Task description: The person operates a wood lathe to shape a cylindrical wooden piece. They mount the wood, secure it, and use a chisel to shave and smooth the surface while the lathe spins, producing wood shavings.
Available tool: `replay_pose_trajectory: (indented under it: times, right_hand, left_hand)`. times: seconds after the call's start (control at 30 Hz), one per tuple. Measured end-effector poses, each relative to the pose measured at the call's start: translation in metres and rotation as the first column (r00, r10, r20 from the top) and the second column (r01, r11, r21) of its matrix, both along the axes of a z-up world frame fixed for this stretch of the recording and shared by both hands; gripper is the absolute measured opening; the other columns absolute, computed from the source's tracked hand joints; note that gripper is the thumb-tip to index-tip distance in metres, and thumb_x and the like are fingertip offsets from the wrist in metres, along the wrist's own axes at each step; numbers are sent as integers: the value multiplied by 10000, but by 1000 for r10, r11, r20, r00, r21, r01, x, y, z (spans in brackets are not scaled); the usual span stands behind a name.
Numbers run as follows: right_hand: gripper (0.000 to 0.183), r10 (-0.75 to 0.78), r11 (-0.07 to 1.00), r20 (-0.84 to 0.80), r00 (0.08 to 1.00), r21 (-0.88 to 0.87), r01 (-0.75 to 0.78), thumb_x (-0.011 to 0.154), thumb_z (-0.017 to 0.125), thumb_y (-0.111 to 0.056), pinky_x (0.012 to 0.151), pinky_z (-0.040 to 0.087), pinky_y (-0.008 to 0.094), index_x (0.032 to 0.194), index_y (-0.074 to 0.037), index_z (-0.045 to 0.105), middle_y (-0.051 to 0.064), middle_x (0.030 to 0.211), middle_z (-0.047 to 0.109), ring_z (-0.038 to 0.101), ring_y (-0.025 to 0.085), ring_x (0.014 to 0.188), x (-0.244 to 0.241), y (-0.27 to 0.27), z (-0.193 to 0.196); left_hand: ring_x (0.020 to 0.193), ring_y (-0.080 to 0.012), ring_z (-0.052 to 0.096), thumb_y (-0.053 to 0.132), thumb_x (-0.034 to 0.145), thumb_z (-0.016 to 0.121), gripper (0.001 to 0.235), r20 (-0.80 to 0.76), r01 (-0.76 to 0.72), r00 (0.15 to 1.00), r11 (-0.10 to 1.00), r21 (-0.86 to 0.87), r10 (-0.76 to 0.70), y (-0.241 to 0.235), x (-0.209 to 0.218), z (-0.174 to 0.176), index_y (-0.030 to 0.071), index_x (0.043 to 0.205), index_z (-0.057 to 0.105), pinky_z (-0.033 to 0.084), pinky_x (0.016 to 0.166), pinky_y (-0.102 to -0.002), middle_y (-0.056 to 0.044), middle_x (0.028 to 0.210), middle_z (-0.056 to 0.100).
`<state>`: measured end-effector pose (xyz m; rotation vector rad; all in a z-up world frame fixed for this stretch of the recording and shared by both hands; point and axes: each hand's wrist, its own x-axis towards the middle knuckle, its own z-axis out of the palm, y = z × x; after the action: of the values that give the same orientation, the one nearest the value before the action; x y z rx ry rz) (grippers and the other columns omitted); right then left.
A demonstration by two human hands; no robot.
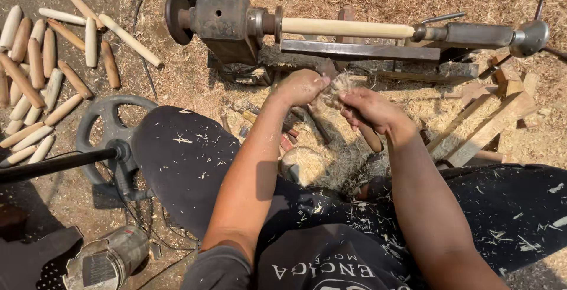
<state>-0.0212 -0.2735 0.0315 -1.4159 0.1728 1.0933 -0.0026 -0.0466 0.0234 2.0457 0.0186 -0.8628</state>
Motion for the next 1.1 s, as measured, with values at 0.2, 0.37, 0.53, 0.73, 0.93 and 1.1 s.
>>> replay_pose_trajectory:
  times: [0.2, 0.37, 0.53, 0.73, 0.93, 1.1]
  right_hand:
    - [330, 318, 777, 52, 947, -587, -229, 1015, 583, -313, 685, 609, 429, 1121, -8, 647, 166, 891, 706, 679, 229, 711, -19, 31, -104]
    - [371, 306, 618, 150, 940, -783, -76, 1024, 622, -311, 856, 578, 453, 1207, 12, 610, 215, 1035, 704, 698, 282, 888, -49, 43, -175]
    - [341, 357, 806, 429, 829, -591, -41, 958, 600, -222, 896, 547, 434, 1250, -51, 650, 200, 1172, 696, 689, 309, 982, -52, 45, -199]
    - [283, 750, 428, 319, 579, -902, -56, 968, 602, -236, 895, 551, 467, 1121, -11, 680, 236, 1101, 640, 653, 365, 985, -56, 90, -185]
    - [429, 868, 451, 288, 404, -798, -400, 1066, 514, -364, 945, 547, 484, 1184, 27, 644, 239, 1126, 646, 661, 383, 1046, -97, 153, -194]
    - [543, 891, 428, 416, 181, -903, -33, 886, 529, -77, 888, 561, 460, 1362, 182, 512, 335, 1215, 554, 575, 460, 1128, -156, 174, -232]
  left_hand:
    - [1024, -435, 654, 436, 1019, 528, 428, 356, -348, 903, 895, 279, 240, 70, -34, 45, 56, 1011, 725, 509, 884, -530, -211, 1048, 716]
    - [974, -410, 678, 419, 1010, 508, 382, 375, -531, 817, 825, 192, 438, 99, -54, 81, 90, 1045, 701, 511, 852, -529, -177, 1007, 736]
    - [984, -393, 696, 396, 1030, 507, 360, 394, -601, 765, 784, 155, 509, 116, -68, 96, 109, 1123, 701, 526, 865, -506, -174, 1007, 750]
    - [963, -310, 742, 394, 1036, 479, 363, 348, -648, 739, 749, 136, 576, 126, -71, 96, 129, 1195, 669, 546, 851, -482, -130, 997, 770]
    - [942, -323, 748, 382, 1051, 479, 356, 392, -673, 694, 737, 57, 604, 129, -78, 90, 114, 1183, 673, 557, 835, -480, -142, 974, 772]
    - [935, -341, 740, 396, 1034, 490, 358, 399, -675, 691, 736, 58, 602, 125, -80, 93, 119, 1166, 673, 549, 821, -488, -140, 977, 766]
